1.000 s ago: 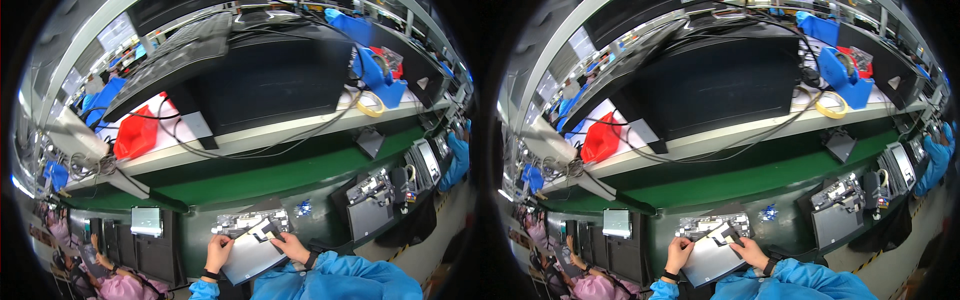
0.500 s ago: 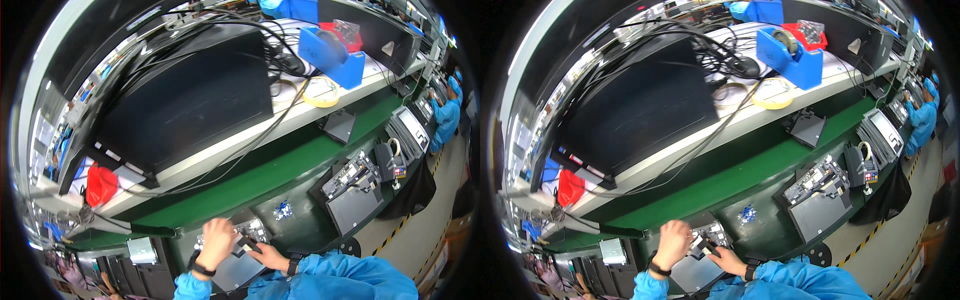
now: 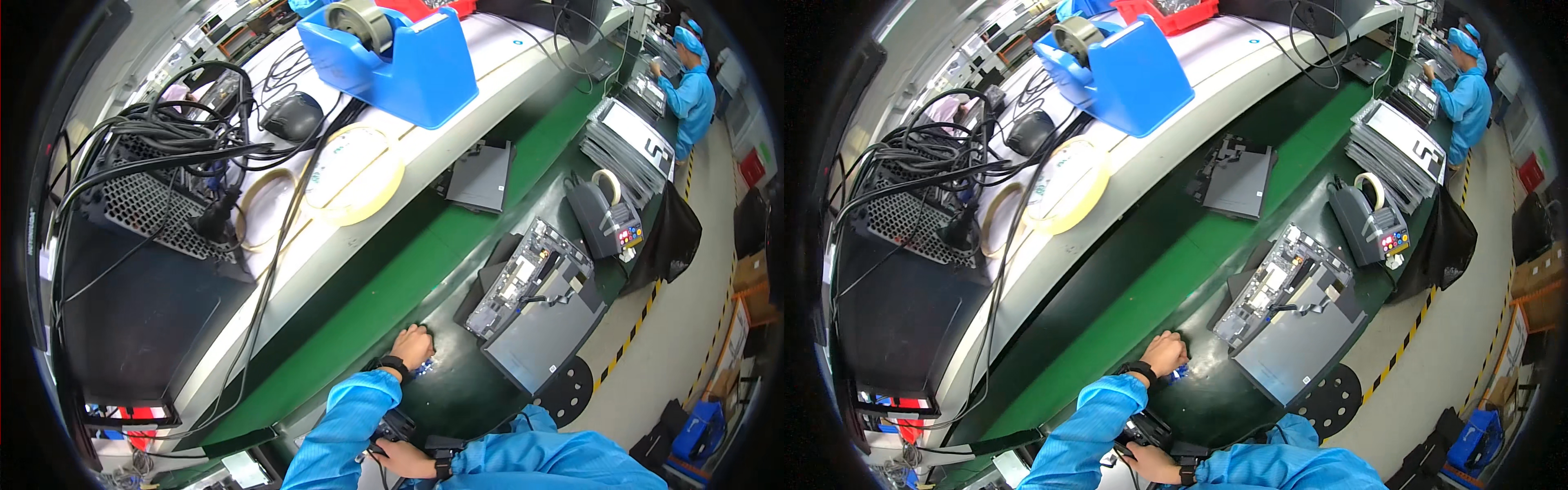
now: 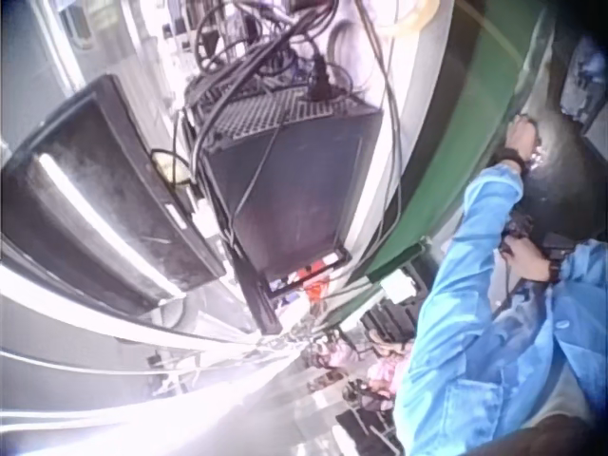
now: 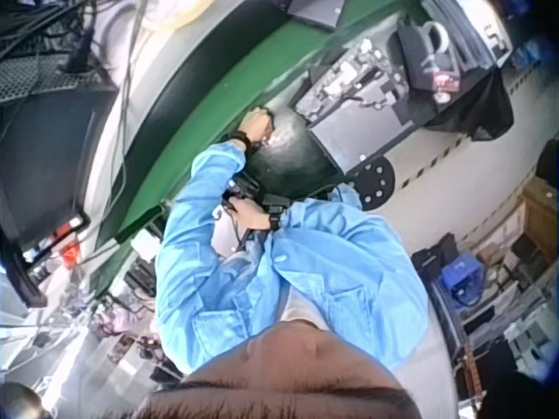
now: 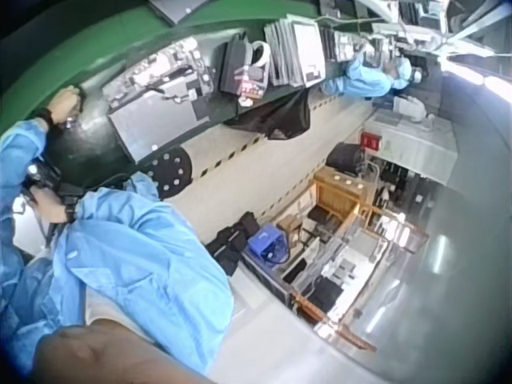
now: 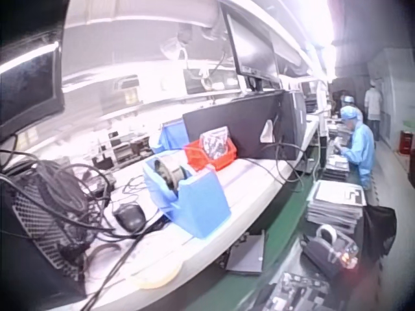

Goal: The person assembles electronic components by attaching internal components and a battery to a chassis, then securing a tablet screen to the assembly using a tape dispenser.

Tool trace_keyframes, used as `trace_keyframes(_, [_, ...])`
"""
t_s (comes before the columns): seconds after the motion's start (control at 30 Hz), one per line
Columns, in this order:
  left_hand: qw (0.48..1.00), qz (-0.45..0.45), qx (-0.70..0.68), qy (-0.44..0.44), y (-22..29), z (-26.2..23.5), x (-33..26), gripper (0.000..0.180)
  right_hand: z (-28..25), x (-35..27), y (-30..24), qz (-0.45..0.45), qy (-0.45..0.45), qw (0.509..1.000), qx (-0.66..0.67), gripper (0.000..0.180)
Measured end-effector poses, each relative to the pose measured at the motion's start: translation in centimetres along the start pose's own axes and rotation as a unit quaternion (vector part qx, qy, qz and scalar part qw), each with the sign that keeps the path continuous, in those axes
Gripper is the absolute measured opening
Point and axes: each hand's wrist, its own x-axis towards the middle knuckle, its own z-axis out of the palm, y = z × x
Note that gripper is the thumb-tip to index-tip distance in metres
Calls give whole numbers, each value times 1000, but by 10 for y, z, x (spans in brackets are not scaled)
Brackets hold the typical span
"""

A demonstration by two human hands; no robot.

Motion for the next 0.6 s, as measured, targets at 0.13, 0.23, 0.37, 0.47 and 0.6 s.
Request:
trace_keyframes(0.13, [999,-28,30,23,0,10,-1,11,0,0,1,-7,-7,1000,11,28])
trace_keyframes(0.23, [998,-37,44,37,-1,15,-3,14,-6,-1,-5,12,-19,1000,-10,28])
trace_keyframes(0.37, [998,-26,60,14,2,13,-1,13,-5,-4,-3,10,-15,1000,-5,29])
trace_keyframes(0.47, [995,6,96,28,-2,24,-1,12,-3,-4,-1,4,-8,1000,-4,31])
trace_keyframes(0.6, [989,-10,134,59,0,-17,-37,10,5,-3,-4,-3,-7,1000,-18,34])
